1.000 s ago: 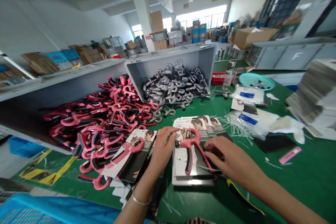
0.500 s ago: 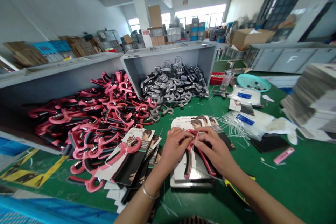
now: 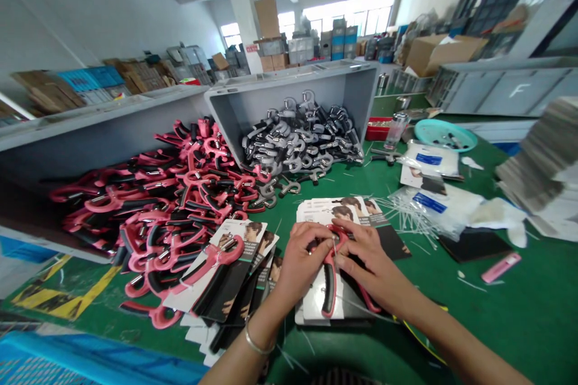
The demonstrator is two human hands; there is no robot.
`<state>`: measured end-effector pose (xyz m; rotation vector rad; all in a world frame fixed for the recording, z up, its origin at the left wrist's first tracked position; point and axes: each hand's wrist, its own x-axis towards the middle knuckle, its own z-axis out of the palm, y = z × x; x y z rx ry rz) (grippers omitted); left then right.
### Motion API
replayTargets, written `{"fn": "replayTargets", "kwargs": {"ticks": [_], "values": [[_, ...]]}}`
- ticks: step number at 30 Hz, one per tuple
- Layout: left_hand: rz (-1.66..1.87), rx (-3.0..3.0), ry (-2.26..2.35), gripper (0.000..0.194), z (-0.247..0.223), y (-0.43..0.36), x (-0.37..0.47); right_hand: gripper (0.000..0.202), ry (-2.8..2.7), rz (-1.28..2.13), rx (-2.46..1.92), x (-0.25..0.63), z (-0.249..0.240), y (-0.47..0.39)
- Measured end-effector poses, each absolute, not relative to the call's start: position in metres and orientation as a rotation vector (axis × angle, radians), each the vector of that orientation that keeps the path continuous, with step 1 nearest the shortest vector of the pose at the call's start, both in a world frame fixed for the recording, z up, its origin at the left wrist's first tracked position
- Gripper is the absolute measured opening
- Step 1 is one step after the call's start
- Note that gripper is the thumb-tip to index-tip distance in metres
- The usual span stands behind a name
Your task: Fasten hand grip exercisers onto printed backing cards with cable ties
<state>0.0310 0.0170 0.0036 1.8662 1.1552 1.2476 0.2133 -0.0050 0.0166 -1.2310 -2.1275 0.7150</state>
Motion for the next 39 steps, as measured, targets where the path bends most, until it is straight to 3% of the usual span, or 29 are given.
{"fn": "replayTargets", "kwargs": {"ticks": [14, 18, 24, 29, 33, 37, 39], "values": [[1.250, 1.851, 1.101, 0.010, 0.007, 0.008, 0.026, 0.025, -1.984, 0.772, -1.223, 0.210, 0.013, 0.000], [1.181, 1.772, 1.153, 0.006, 0.017, 0.017, 0.026, 0.016, -1.979, 0.736, -1.217, 0.210, 0.013, 0.000], [1.324, 2.052, 1.143, 0.007, 0.035, 0.002, 0.032, 0.019, -1.860, 0.649, -1.278, 0.205, 0.009, 0.002], [0.946, 2.622, 0.910, 0.013, 0.023, -0.032, 0.030, 0.020, -1.858, 0.623, -1.264, 0.197, 0.004, 0.006], [0.848, 2.606, 0.967, 0.013, 0.014, -0.048, 0.018, 0.009, -1.878, 0.634, -1.245, 0.201, 0.010, 0.006], [0.963, 2.281, 1.419, 0.050, 0.013, -0.056, 0.004, 0.013, -2.006, 0.684, -1.190, 0.215, 0.028, -0.015], [0.867, 2.223, 1.497, 0.047, 0.013, -0.058, -0.001, 0.013, -2.200, 0.654, -1.179, 0.218, 0.035, -0.033]]}}
